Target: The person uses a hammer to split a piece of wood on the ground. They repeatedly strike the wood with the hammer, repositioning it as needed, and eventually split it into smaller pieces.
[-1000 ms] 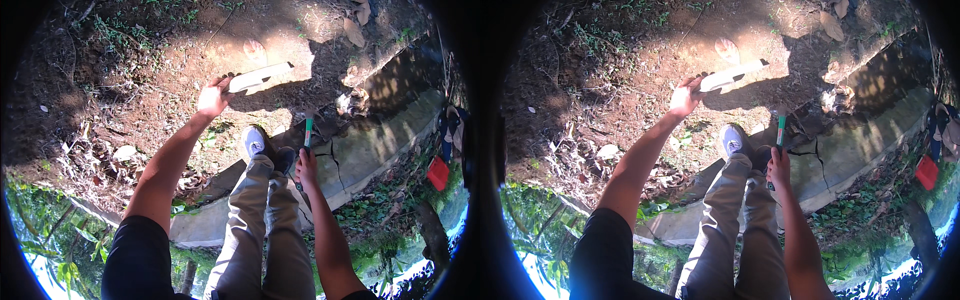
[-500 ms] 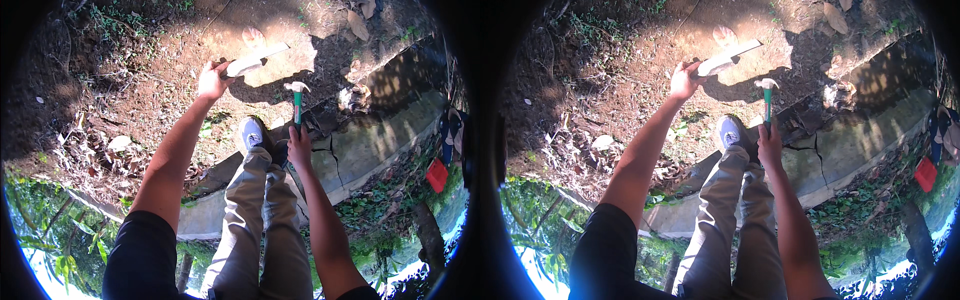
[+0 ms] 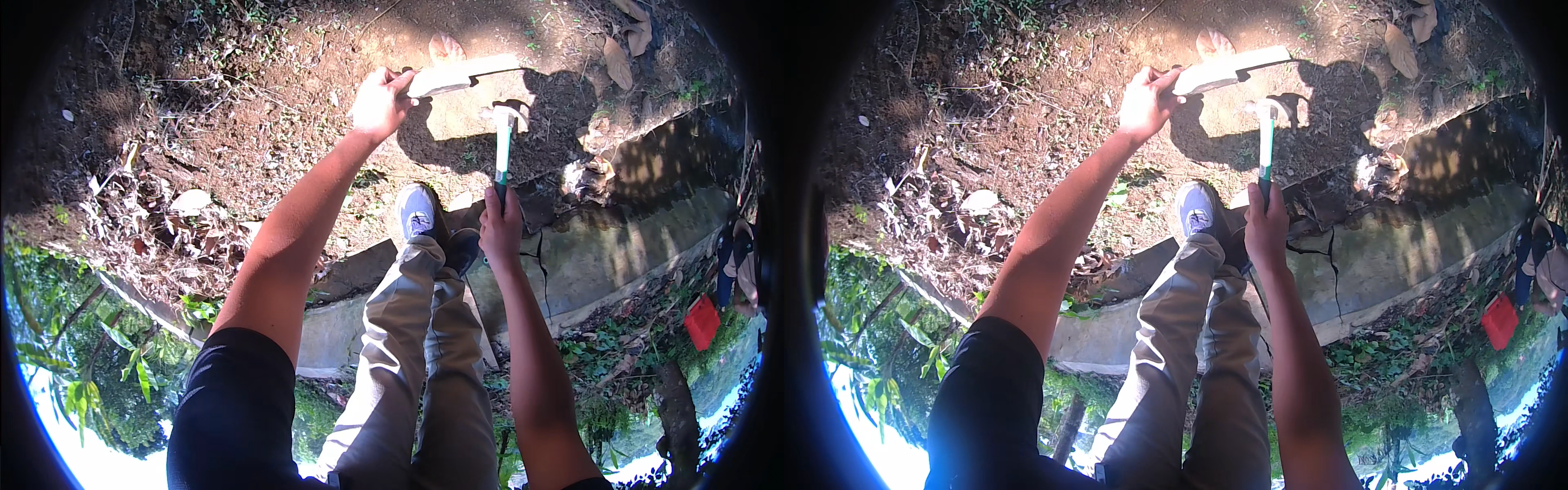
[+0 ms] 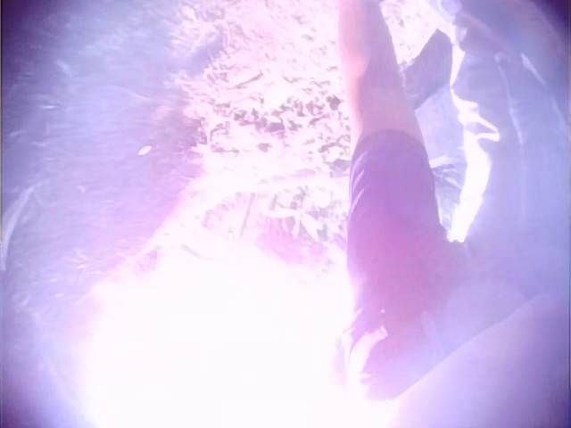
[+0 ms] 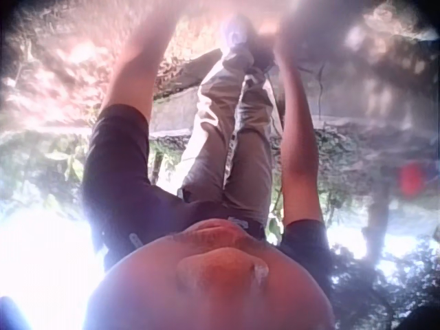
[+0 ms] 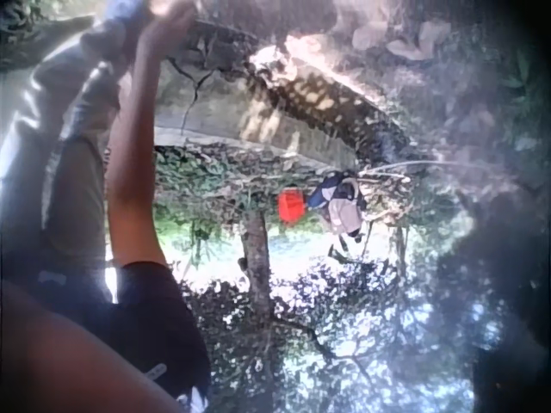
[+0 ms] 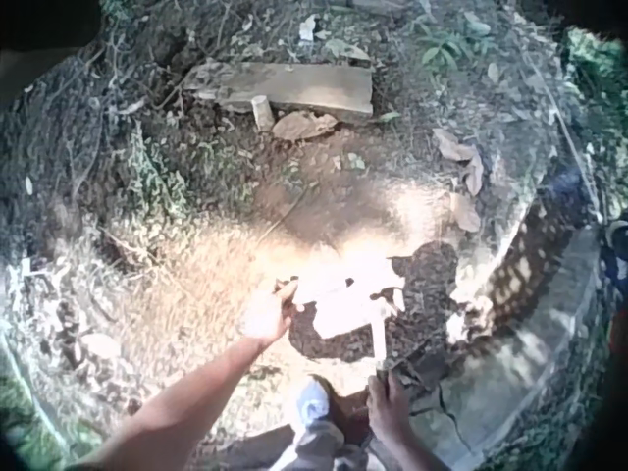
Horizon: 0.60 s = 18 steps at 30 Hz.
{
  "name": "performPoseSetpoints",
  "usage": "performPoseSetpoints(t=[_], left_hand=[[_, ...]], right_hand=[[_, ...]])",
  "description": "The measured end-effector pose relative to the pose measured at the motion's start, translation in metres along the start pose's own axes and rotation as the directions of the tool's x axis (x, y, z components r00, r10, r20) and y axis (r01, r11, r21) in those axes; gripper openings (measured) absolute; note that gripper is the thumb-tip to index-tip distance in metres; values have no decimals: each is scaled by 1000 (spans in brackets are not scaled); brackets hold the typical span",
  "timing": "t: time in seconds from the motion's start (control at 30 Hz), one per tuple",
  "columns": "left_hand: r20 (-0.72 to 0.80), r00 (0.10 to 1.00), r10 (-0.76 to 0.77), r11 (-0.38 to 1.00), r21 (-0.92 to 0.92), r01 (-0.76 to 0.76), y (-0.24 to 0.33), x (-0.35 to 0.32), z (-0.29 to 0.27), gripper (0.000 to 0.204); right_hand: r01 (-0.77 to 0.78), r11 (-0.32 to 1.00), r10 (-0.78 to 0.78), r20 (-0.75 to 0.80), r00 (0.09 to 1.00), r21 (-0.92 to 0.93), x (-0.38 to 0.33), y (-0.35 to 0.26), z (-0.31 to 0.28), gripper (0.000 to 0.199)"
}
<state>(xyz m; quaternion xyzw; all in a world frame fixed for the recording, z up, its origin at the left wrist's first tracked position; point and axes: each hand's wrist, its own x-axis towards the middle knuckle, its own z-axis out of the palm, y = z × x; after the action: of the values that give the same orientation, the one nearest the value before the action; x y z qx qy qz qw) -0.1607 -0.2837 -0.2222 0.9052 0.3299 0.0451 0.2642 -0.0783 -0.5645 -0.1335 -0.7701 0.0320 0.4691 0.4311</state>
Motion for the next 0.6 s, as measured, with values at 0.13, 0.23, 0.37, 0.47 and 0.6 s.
performPoseSetpoints(t=[0.13, 0.23, 0.37, 0.47, 0.6], left_hand=[[115, 991, -73, 996, 59, 66, -1, 11, -4, 57], [172, 980, -97, 995, 16, 95, -2, 13, -8, 60], [219, 967, -129, 992, 28, 126, 0, 16, -12, 61], [225, 965, -134, 991, 49, 126, 1, 13, -11, 62], [221, 963, -154, 988, 56, 145, -2, 7, -7, 63]], right_hand=[[-110, 993, 111, -3, 994, 45, -2, 4, -4, 26], [-79, 997, 79, -11, 997, 11, 3, 13, -2, 26], [97, 974, -97, 9, 995, -203, 17, 9, 7, 26], [315, 896, -321, 35, 947, -312, 28, -5, 21, 26], [329, 768, -333, 96, 938, -549, 47, -30, 34, 24]])
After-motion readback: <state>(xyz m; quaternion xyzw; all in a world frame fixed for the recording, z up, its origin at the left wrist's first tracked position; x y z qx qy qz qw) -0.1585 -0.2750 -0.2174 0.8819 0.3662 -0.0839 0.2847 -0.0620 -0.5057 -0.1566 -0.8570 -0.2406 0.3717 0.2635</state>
